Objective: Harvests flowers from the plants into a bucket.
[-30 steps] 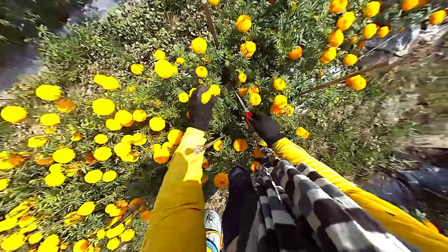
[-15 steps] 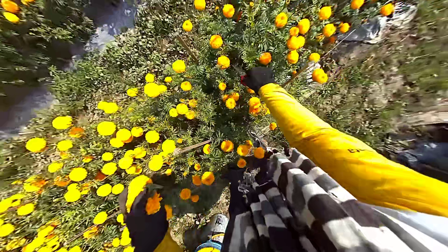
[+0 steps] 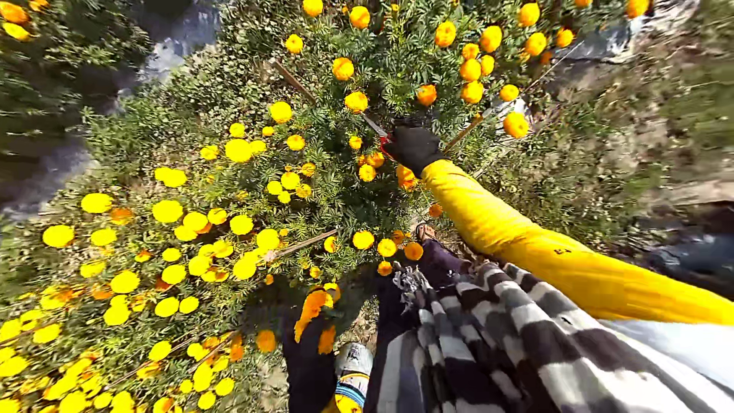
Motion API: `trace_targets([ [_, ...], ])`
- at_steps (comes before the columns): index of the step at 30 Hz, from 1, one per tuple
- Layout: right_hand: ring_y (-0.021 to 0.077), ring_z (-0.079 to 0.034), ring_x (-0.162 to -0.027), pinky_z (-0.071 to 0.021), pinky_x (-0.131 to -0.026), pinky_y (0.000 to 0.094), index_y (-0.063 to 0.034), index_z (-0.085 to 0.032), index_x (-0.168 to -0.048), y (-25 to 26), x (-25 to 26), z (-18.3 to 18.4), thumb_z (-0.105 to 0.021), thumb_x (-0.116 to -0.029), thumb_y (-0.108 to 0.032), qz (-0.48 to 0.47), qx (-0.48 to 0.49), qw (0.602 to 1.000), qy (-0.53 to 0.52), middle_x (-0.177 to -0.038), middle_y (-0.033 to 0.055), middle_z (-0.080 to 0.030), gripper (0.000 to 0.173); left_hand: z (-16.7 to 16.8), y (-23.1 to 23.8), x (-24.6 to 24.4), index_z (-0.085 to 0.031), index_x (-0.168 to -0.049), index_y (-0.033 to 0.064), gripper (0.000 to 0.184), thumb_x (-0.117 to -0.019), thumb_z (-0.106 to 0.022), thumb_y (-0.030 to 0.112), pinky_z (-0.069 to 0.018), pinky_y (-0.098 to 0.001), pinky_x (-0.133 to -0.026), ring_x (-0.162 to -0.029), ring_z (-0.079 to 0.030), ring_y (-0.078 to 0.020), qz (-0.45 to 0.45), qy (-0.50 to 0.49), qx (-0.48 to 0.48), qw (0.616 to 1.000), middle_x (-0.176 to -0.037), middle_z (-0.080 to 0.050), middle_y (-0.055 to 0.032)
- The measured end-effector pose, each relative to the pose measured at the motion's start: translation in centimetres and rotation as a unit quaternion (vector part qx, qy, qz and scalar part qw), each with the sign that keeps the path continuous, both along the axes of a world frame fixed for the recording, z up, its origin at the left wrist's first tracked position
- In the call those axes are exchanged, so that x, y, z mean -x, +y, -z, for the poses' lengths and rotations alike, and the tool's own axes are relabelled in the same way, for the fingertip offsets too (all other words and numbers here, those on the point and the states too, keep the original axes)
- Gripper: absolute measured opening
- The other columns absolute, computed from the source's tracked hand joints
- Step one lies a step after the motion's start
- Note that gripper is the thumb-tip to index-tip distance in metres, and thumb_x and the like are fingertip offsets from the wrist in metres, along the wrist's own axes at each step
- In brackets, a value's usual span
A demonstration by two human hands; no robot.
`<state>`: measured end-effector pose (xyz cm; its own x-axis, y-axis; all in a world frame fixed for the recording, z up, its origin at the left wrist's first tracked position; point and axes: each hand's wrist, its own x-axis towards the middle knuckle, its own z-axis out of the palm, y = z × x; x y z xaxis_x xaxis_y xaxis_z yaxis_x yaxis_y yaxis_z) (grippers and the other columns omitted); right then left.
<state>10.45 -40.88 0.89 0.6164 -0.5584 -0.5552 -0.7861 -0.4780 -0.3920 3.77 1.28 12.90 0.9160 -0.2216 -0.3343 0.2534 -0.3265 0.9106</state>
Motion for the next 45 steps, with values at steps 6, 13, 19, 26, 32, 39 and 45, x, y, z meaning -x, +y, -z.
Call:
trace_targets([
  [6, 0.0430, -0.069, -0.105, -0.0502, -0.084, 0.0727, -0.0275, -0.068, -0.131, 3.6, 6.0, -2.3, -0.054, -0.0958, -0.062, 0.011, -0.057, 0.998, -0.020, -0.113, 0.0157, -0.074, 0.051, -0.9, 1.4, -0.2, -0.052, -0.132, 0.0032, 0.041, -0.0924, -0.060, 0.006, -0.0624, -0.0290, -0.077, -0.092, -0.069, -0.0080, -0.026, 0.020, -0.031, 0.999, -0.109, -0.068, -0.0019],
  [13, 0.0406, -0.069, -0.102, -0.0493, -0.084, 0.0725, -0.0280, -0.070, -0.129, 7.5, 6.4, -5.0, -0.059, -0.0957, -0.058, -0.027, -0.101, 0.994, -0.014, -0.110, 0.0136, -0.075, 0.046, -1.4, 2.7, -1.0, -0.051, -0.143, 0.0025, 0.057, -0.0884, -0.065, 0.006, -0.0619, -0.0373, -0.083, -0.103, -0.069, -0.0204, -0.044, 0.076, 0.039, 0.995, -0.126, -0.066, -0.0123],
  [19, 0.0394, -0.068, -0.108, -0.0483, -0.087, 0.0742, -0.0301, -0.074, -0.123, 13.1, 3.6, -3.7, -0.063, -0.0917, -0.061, -0.121, -0.117, 0.985, 0.032, -0.114, 0.0120, -0.075, 0.046, -0.4, 6.4, -1.8, -0.053, -0.138, 0.0010, 0.050, -0.0905, -0.064, 0.010, -0.0621, -0.0386, -0.080, -0.098, -0.070, -0.0213, -0.103, 0.076, 0.040, 0.991, -0.118, -0.068, -0.0134],
  [26, 0.0403, -0.069, -0.105, -0.0502, -0.086, 0.0727, -0.0221, -0.072, -0.124, 19.7, -1.3, -1.0, -0.055, -0.1005, -0.055, -0.241, -0.066, 0.968, -0.031, -0.113, 0.0143, -0.074, 0.044, 0.3, 13.9, -2.2, -0.053, -0.137, -0.0012, 0.049, -0.0914, -0.067, 0.010, -0.0620, -0.0409, -0.084, -0.102, -0.070, -0.0243, -0.139, 0.062, 0.045, 0.987, -0.120, -0.068, -0.0156],
  [32, 0.0417, -0.068, -0.107, -0.0498, -0.087, 0.0735, -0.0186, -0.074, -0.117, 23.0, -7.2, -0.1, -0.061, -0.0988, -0.048, -0.235, -0.054, 0.969, 0.044, -0.113, 0.0172, -0.073, 0.037, 1.2, 21.0, -4.5, -0.055, -0.135, -0.0009, 0.045, -0.0938, -0.066, 0.012, -0.0628, -0.0391, -0.079, -0.097, -0.070, -0.0217, -0.152, 0.056, 0.009, 0.987, -0.116, -0.069, -0.0136],
  [39, 0.0432, -0.067, -0.109, -0.0480, -0.091, 0.0738, -0.0112, -0.074, -0.113, 25.0, -10.9, 4.2, -0.056, -0.0999, -0.055, -0.232, -0.003, 0.969, 0.079, -0.112, 0.0204, -0.073, 0.050, 2.3, 25.9, -11.4, -0.058, -0.138, 0.0074, 0.049, -0.0960, -0.069, 0.030, -0.0604, -0.0397, -0.092, -0.111, -0.067, -0.0171, -0.072, -0.015, -0.050, 0.996, -0.128, -0.066, -0.0082],
  [45, 0.0484, -0.067, -0.107, -0.0483, -0.084, 0.0769, -0.0086, -0.070, -0.117, 25.0, -13.3, 5.1, -0.048, -0.0963, -0.067, -0.180, 0.073, 0.976, 0.101, -0.113, 0.0247, -0.071, 0.066, 0.8, 24.2, -18.7, -0.059, -0.132, 0.0084, 0.040, -0.0936, -0.068, 0.017, -0.0599, -0.0344, -0.093, -0.112, -0.066, -0.0127, -0.031, -0.082, -0.041, 0.995, -0.128, -0.064, -0.0055],
])
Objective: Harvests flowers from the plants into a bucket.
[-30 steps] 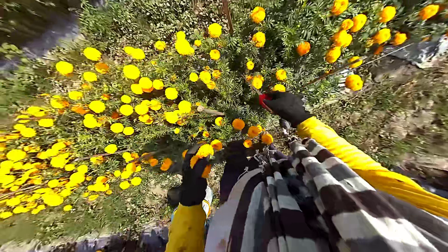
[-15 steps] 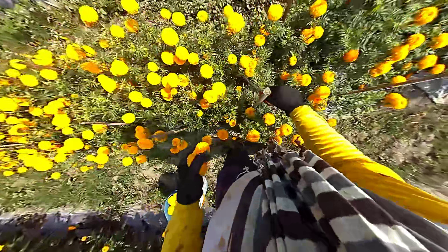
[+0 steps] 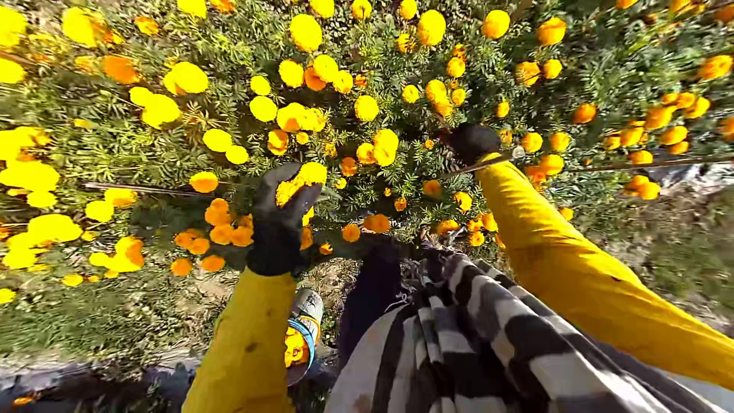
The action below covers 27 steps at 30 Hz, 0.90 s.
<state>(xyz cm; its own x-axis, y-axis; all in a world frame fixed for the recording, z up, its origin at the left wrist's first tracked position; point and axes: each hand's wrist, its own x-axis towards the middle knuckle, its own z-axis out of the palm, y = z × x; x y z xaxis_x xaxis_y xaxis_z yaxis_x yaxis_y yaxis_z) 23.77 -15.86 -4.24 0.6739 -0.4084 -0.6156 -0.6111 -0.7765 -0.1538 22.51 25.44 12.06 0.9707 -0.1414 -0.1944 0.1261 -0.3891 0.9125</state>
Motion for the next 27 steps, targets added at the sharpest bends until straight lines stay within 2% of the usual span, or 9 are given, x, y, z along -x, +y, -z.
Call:
trace_targets([
  [4, 0.0504, -0.066, -0.108, -0.0482, -0.085, 0.0775, -0.0075, -0.072, -0.113, -0.3, -1.7, 0.0, -0.051, -0.0948, -0.066, -0.004, 0.028, 1.000, -0.005, -0.114, 0.0265, -0.071, 0.065, -0.5, -3.8, -3.6, -0.063, -0.127, 0.0121, 0.041, -0.0880, -0.073, 0.017, -0.0602, -0.0386, -0.094, -0.115, -0.065, -0.0163, -0.003, 0.018, 0.069, 0.997, -0.127, -0.065, -0.0041],
  [7, 0.0537, -0.063, -0.113, -0.0459, -0.089, 0.0791, -0.0068, -0.069, -0.121, -0.5, -2.3, 0.1, -0.051, -0.0966, -0.064, -0.006, 0.029, 1.000, -0.009, -0.121, 0.0290, -0.068, 0.065, -0.5, -6.8, -6.0, -0.062, -0.129, 0.0123, 0.041, -0.0897, -0.074, 0.019, -0.0605, -0.0392, -0.094, -0.114, -0.066, -0.0165, 0.032, 0.036, 0.062, 0.997, -0.127, -0.065, -0.0047],
  [12, 0.0507, -0.066, -0.111, -0.0475, -0.087, 0.0783, -0.0143, -0.071, -0.122, -1.2, -2.6, 1.6, -0.050, -0.0951, -0.069, -0.008, 0.024, 0.999, -0.037, -0.118, 0.0245, -0.071, 0.065, 2.7, -13.2, -10.6, -0.066, -0.125, 0.0124, 0.042, -0.0882, -0.078, 0.028, -0.0569, -0.0448, -0.098, -0.116, -0.065, -0.0191, 0.166, 0.034, -0.062, 0.984, -0.128, -0.065, -0.0094],
  [15, 0.0460, -0.069, -0.106, -0.0503, -0.083, 0.0751, -0.0158, -0.072, -0.118, -0.8, -1.5, 2.0, -0.052, -0.0962, -0.065, -0.038, 0.007, 0.998, -0.051, -0.112, 0.0204, -0.073, 0.057, 6.0, -19.6, -13.1, -0.067, -0.120, 0.0061, 0.038, -0.0894, -0.075, 0.028, -0.0484, -0.0499, -0.108, -0.131, -0.056, -0.0276, 0.338, -0.041, -0.237, 0.910, -0.143, -0.056, -0.0122],
  [18, 0.0452, -0.069, -0.106, -0.0515, -0.084, 0.0742, -0.0202, -0.071, -0.125, -0.3, -0.2, 3.2, -0.057, -0.0977, -0.057, -0.073, -0.025, 0.995, -0.063, -0.115, 0.0183, -0.073, 0.048, 9.3, -26.0, -14.0, -0.067, -0.124, 0.0049, 0.043, -0.0864, -0.075, 0.025, -0.0562, -0.0614, -0.093, -0.123, -0.062, -0.0392, 0.465, -0.060, -0.416, 0.779, -0.163, -0.036, -0.0138],
  [20, 0.0421, -0.071, -0.103, -0.0523, -0.083, 0.0726, -0.0254, -0.071, -0.127, 0.0, 0.5, 4.3, -0.057, -0.0977, -0.057, -0.083, -0.035, 0.993, -0.075, -0.113, 0.0147, -0.075, 0.045, 11.1, -29.2, -13.6, -0.060, -0.137, 0.0037, 0.059, -0.0836, -0.079, 0.020, -0.0547, -0.0683, -0.087, -0.118, -0.062, -0.0475, 0.487, -0.013, -0.491, 0.722, -0.160, -0.038, -0.0199],
  [22, 0.0422, -0.070, -0.105, -0.0524, -0.084, 0.0718, -0.0239, -0.068, -0.131, 0.0, 1.1, 5.0, -0.055, -0.0983, -0.059, -0.078, -0.048, 0.993, -0.074, -0.115, 0.0157, -0.074, 0.049, 12.9, -31.2, -13.4, -0.039, -0.155, 0.0041, 0.080, -0.0866, -0.078, 0.021, -0.0496, -0.0699, -0.093, -0.122, -0.059, -0.0515, 0.471, 0.042, -0.529, 0.705, -0.147, -0.051, -0.0292],
  [25, 0.0415, -0.071, -0.104, -0.0540, -0.083, 0.0700, -0.0226, -0.069, -0.130, -0.5, 1.5, 6.5, -0.050, -0.0987, -0.064, -0.073, -0.049, 0.992, -0.089, -0.114, 0.0155, -0.074, 0.055, 14.5, -32.3, -13.6, -0.059, -0.137, 0.0003, 0.058, -0.0859, -0.079, 0.018, -0.0488, -0.0709, -0.095, -0.123, -0.059, -0.0488, 0.473, 0.054, -0.539, 0.695, -0.138, -0.059, -0.0272],
  [27, 0.0411, -0.072, -0.101, -0.0547, -0.080, 0.0700, -0.0225, -0.071, -0.126, -0.6, 1.8, 7.1, -0.052, -0.0979, -0.064, -0.064, -0.044, 0.992, -0.101, -0.110, 0.0147, -0.075, 0.053, 15.5, -32.2, -13.5, -0.054, -0.143, 0.0035, 0.061, -0.0873, -0.076, 0.017, -0.0491, -0.0707, -0.095, -0.123, -0.059, -0.0490, 0.479, 0.054, -0.529, 0.699, -0.137, -0.060, -0.0275],
])
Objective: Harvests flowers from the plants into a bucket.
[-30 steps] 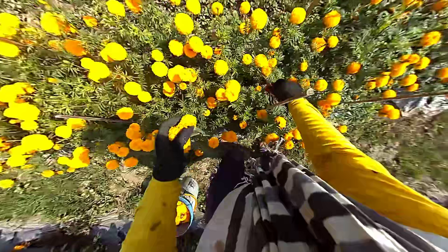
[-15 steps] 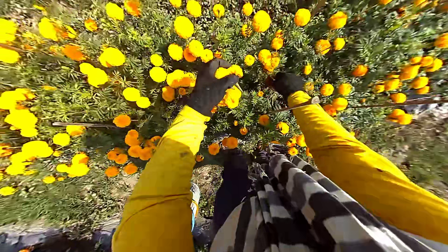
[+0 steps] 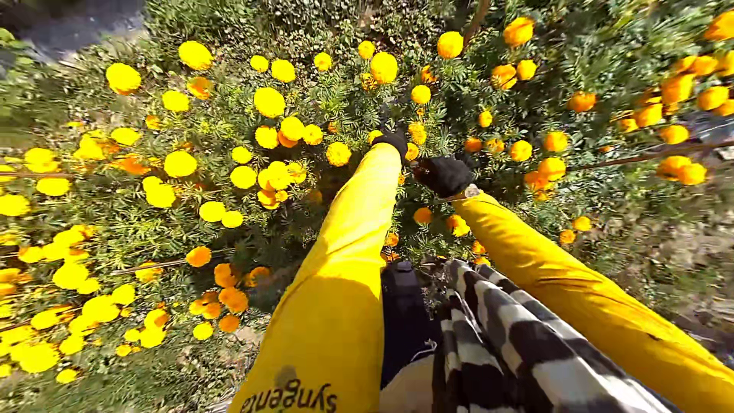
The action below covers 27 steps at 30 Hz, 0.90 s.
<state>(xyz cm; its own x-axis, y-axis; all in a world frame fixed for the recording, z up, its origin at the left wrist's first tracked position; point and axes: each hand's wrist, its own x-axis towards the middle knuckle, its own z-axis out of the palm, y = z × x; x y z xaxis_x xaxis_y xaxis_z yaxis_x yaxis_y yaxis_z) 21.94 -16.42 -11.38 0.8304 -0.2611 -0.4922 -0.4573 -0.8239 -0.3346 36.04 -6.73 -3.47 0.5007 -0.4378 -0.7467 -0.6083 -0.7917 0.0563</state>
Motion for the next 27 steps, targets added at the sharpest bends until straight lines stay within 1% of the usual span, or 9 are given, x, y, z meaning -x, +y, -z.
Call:
trace_targets([
  [3, 0.0422, -0.071, -0.100, -0.0544, -0.079, 0.0703, -0.0190, -0.072, -0.121, -0.5, 0.4, 0.2, -0.055, -0.0985, -0.059, -0.004, 0.002, 1.000, -0.004, -0.108, 0.0164, -0.075, 0.049, 1.1, 0.5, -0.1, -0.066, -0.129, 0.0066, 0.044, -0.0867, -0.075, 0.016, -0.0518, -0.0690, -0.092, -0.123, -0.060, -0.0436, 0.055, -0.005, 0.012, 0.998, -0.141, -0.058, -0.0203],
  [5, 0.0417, -0.071, -0.101, -0.0541, -0.080, 0.0701, -0.0194, -0.072, -0.121, -1.0, 0.5, -1.8, -0.056, -0.0988, -0.056, -0.007, -0.005, 1.000, 0.014, -0.109, 0.0165, -0.075, 0.046, 0.9, 1.2, -0.5, -0.069, -0.125, 0.0085, 0.040, -0.0868, -0.075, 0.019, -0.0539, -0.0674, -0.092, -0.122, -0.061, -0.0420, 0.060, -0.011, 0.034, 0.998, -0.144, -0.055, -0.0197],
  [9, 0.0441, -0.071, -0.097, -0.0522, -0.076, 0.0719, -0.0170, -0.070, -0.117, -1.8, -0.5, -8.5, -0.052, -0.1001, -0.057, 0.053, -0.009, 0.999, -0.005, -0.105, 0.0177, -0.074, 0.047, -1.6, 3.9, -2.4, -0.068, -0.124, 0.0048, 0.039, -0.0905, -0.073, 0.024, -0.0508, -0.0644, -0.099, -0.125, -0.059, -0.0420, -0.019, -0.012, 0.133, 0.991, -0.136, -0.059, -0.0236],
  [11, 0.0429, -0.070, -0.099, -0.0515, -0.078, 0.0726, -0.0206, -0.070, -0.122, -2.1, -1.8, -10.6, -0.053, -0.0981, -0.061, 0.091, -0.027, 0.995, -0.033, -0.107, 0.0157, -0.074, 0.050, -3.1, 5.7, -2.9, -0.066, -0.125, 0.0076, 0.040, -0.0907, -0.071, 0.029, -0.0493, -0.0629, -0.102, -0.125, -0.060, -0.0389, -0.076, -0.021, 0.181, 0.980, -0.131, -0.063, -0.0209],
  [13, 0.0425, -0.070, -0.101, -0.0509, -0.080, 0.0730, -0.0224, -0.070, -0.123, -2.3, -3.7, -11.5, -0.057, -0.0937, -0.064, 0.110, -0.047, 0.992, -0.041, -0.107, 0.0153, -0.074, 0.053, -4.8, 6.9, -3.1, -0.064, -0.126, 0.0092, 0.042, -0.0918, -0.071, 0.032, -0.0488, -0.0622, -0.102, -0.123, -0.061, -0.0379, -0.126, -0.032, 0.196, 0.972, -0.128, -0.065, -0.0199],
  [16, 0.0421, -0.070, -0.100, -0.0508, -0.078, 0.0720, -0.0198, -0.073, -0.112, -2.0, -7.1, -11.0, -0.060, -0.0872, -0.067, 0.115, -0.032, 0.992, -0.043, -0.103, 0.0162, -0.074, 0.055, -6.5, 7.9, -3.8, -0.060, -0.132, 0.0163, 0.046, -0.0901, -0.073, 0.031, -0.0513, -0.0642, -0.096, -0.117, -0.065, -0.0384, -0.171, -0.056, 0.205, 0.962, -0.125, -0.067, -0.0179],
  [19, 0.0422, -0.069, -0.106, -0.0510, -0.082, 0.0718, -0.0179, -0.072, -0.116, -1.6, -9.5, -11.1, -0.058, -0.0872, -0.068, 0.108, -0.013, 0.994, -0.020, -0.110, 0.0175, -0.073, 0.059, -8.1, 7.4, -4.6, -0.041, -0.153, 0.0314, 0.076, -0.0858, -0.075, 0.029, -0.0535, -0.0677, -0.090, -0.111, -0.068, -0.0425, -0.189, -0.081, 0.187, 0.961, -0.125, -0.069, -0.0194],
  [22, 0.0447, -0.068, -0.106, -0.0502, -0.081, 0.0734, -0.0169, -0.073, -0.117, -1.2, -11.1, -11.0, -0.056, -0.0885, -0.065, 0.114, -0.014, 0.993, -0.020, -0.111, 0.0194, -0.073, 0.058, -9.8, 6.0, -5.2, -0.031, -0.160, 0.0295, 0.086, -0.0856, -0.075, 0.029, -0.0526, -0.0704, -0.089, -0.112, -0.067, -0.0458, -0.188, -0.091, 0.169, 0.963, -0.126, -0.067, -0.0224],
  [27, 0.0438, -0.068, -0.108, -0.0506, -0.082, 0.0718, -0.0186, -0.072, -0.119, -0.9, -12.0, -10.7, -0.054, -0.0909, -0.065, 0.124, -0.010, 0.992, -0.033, -0.112, 0.0180, -0.073, 0.057, -10.5, 3.8, -6.1, -0.033, -0.158, 0.0219, 0.080, -0.0880, -0.071, 0.031, -0.0536, -0.0675, -0.090, -0.112, -0.067, -0.0441, -0.143, -0.113, 0.156, 0.971, -0.124, -0.068, -0.0225],
])
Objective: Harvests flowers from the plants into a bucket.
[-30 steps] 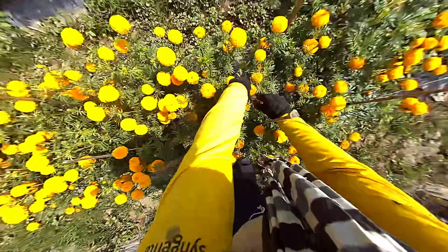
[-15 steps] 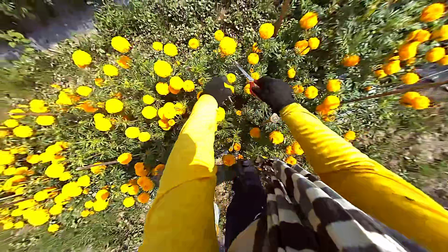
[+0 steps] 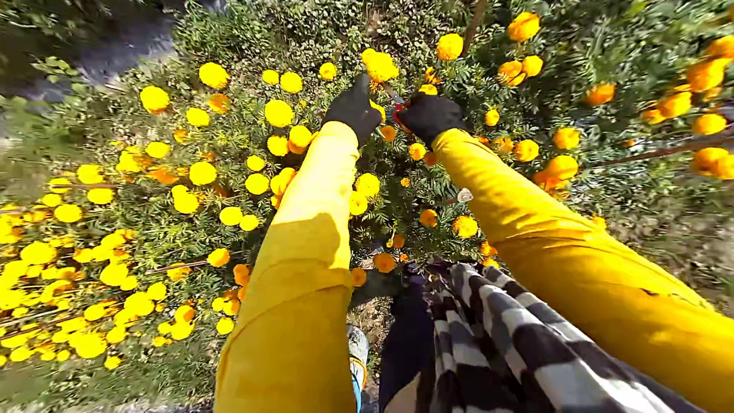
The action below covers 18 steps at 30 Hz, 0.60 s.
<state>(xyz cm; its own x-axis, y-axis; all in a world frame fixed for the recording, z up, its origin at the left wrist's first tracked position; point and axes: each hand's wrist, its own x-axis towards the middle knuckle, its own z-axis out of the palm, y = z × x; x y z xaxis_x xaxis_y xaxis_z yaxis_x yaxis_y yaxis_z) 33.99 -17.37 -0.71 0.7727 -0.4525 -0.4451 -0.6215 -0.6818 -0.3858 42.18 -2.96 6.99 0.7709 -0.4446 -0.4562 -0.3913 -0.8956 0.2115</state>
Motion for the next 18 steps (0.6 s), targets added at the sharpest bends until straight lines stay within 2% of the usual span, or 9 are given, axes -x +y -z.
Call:
trace_targets([
  [2, 0.0436, -0.068, -0.107, -0.0509, -0.081, 0.0714, -0.0182, -0.072, -0.118, 0.1, 0.1, 0.0, -0.057, -0.0902, -0.063, -0.004, 0.000, 1.000, -0.006, -0.112, 0.0181, -0.073, 0.054, 0.1, -1.1, -0.1, -0.028, -0.161, 0.0220, 0.086, -0.0878, -0.072, 0.031, -0.0529, -0.0676, -0.091, -0.114, -0.066, -0.0450, 0.014, 0.002, -0.004, 1.000, -0.126, -0.067, -0.0231],
  [5, 0.0455, -0.068, -0.105, -0.0512, -0.080, 0.0710, -0.0129, -0.070, -0.117, 0.4, 1.1, -0.5, -0.058, -0.0922, -0.057, -0.038, 0.009, 0.999, -0.019, -0.110, 0.0210, -0.072, 0.052, 0.7, -2.9, -0.3, -0.005, -0.166, 0.0231, 0.109, -0.0836, -0.075, 0.031, -0.0530, -0.0658, -0.091, -0.114, -0.067, -0.0438, 0.002, 0.000, -0.031, 1.000, -0.125, -0.068, -0.0235],
  [7, 0.0450, -0.068, -0.105, -0.0522, -0.082, 0.0700, -0.0113, -0.072, -0.117, 0.6, 2.2, -0.4, -0.056, -0.0953, -0.058, -0.068, 0.014, 0.997, -0.030, -0.110, 0.0212, -0.072, 0.054, 1.4, -3.8, -0.6, 0.005, -0.166, 0.0209, 0.117, -0.0818, -0.076, 0.033, -0.0527, -0.0650, -0.091, -0.116, -0.066, -0.0434, -0.010, -0.007, -0.068, 0.998, -0.127, -0.066, -0.0244],
  [8, 0.0450, -0.069, -0.104, -0.0526, -0.081, 0.0696, -0.0100, -0.071, -0.117, 0.7, 2.8, -0.1, -0.055, -0.0961, -0.059, -0.079, 0.020, 0.996, -0.035, -0.108, 0.0218, -0.072, 0.055, 1.9, -4.1, -0.7, 0.004, -0.166, 0.0191, 0.117, -0.0812, -0.076, 0.034, -0.0524, -0.0648, -0.092, -0.118, -0.065, -0.0433, -0.012, -0.010, -0.087, 0.996, -0.130, -0.064, -0.0250],
  [9, 0.0453, -0.069, -0.102, -0.0528, -0.080, 0.0695, -0.0092, -0.070, -0.117, 0.8, 3.1, 0.3, -0.054, -0.0964, -0.059, -0.086, 0.026, 0.995, -0.038, -0.106, 0.0223, -0.072, 0.057, 2.4, -4.1, -0.9, -0.002, -0.166, 0.0171, 0.114, -0.0810, -0.076, 0.035, -0.0515, -0.0660, -0.094, -0.121, -0.063, -0.0445, -0.014, -0.009, -0.095, 0.995, -0.134, -0.062, -0.0263],
  [11, 0.0440, -0.070, -0.097, -0.0533, -0.075, 0.0693, -0.0104, -0.072, -0.108, 0.9, 3.7, 0.7, -0.054, -0.0965, -0.059, -0.086, 0.030, 0.995, -0.041, -0.101, 0.0201, -0.072, 0.053, 3.6, -4.0, -1.1, -0.025, -0.163, 0.0143, 0.099, -0.0805, -0.077, 0.035, -0.0497, -0.0696, -0.096, -0.125, -0.060, -0.0472, -0.024, -0.007, -0.085, 0.996, -0.138, -0.059, -0.0279],
  [13, 0.0423, -0.071, -0.097, -0.0541, -0.074, 0.0682, -0.0129, -0.074, -0.104, 0.8, 4.1, 0.7, -0.053, -0.0978, -0.058, -0.086, 0.030, 0.995, -0.040, -0.101, 0.0177, -0.073, 0.050, 4.4, -3.9, -0.9, -0.040, -0.155, 0.0125, 0.084, -0.0816, -0.075, 0.036, -0.0506, -0.0698, -0.094, -0.123, -0.061, -0.0465, -0.035, -0.014, -0.077, 0.996, -0.135, -0.061, -0.0267],
  [15, 0.0432, -0.070, -0.099, -0.0537, -0.075, 0.0685, -0.0130, -0.073, -0.107, 0.8, 4.2, 0.5, -0.052, -0.1001, -0.054, -0.094, 0.026, 0.995, -0.036, -0.103, 0.0186, -0.073, 0.046, 4.8, -3.8, -0.7, -0.044, -0.152, 0.0128, 0.077, -0.0837, -0.073, 0.034, -0.0509, -0.0698, -0.093, -0.122, -0.062, -0.0455, -0.046, -0.016, -0.072, 0.996, -0.131, -0.064, -0.0252],
  [18, 0.0452, -0.070, -0.101, -0.0534, -0.077, 0.0690, -0.0097, -0.072, -0.111, 0.4, 4.9, -0.2, -0.053, -0.1017, -0.046, -0.095, 0.019, 0.994, -0.040, -0.105, 0.0212, -0.072, 0.042, 4.5, -3.3, -0.3, -0.041, -0.154, 0.0164, 0.076, -0.0860, -0.070, 0.033, -0.0515, -0.0688, -0.093, -0.120, -0.063, -0.0447, -0.062, -0.006, -0.045, 0.997, -0.130, -0.065, -0.0242],
])
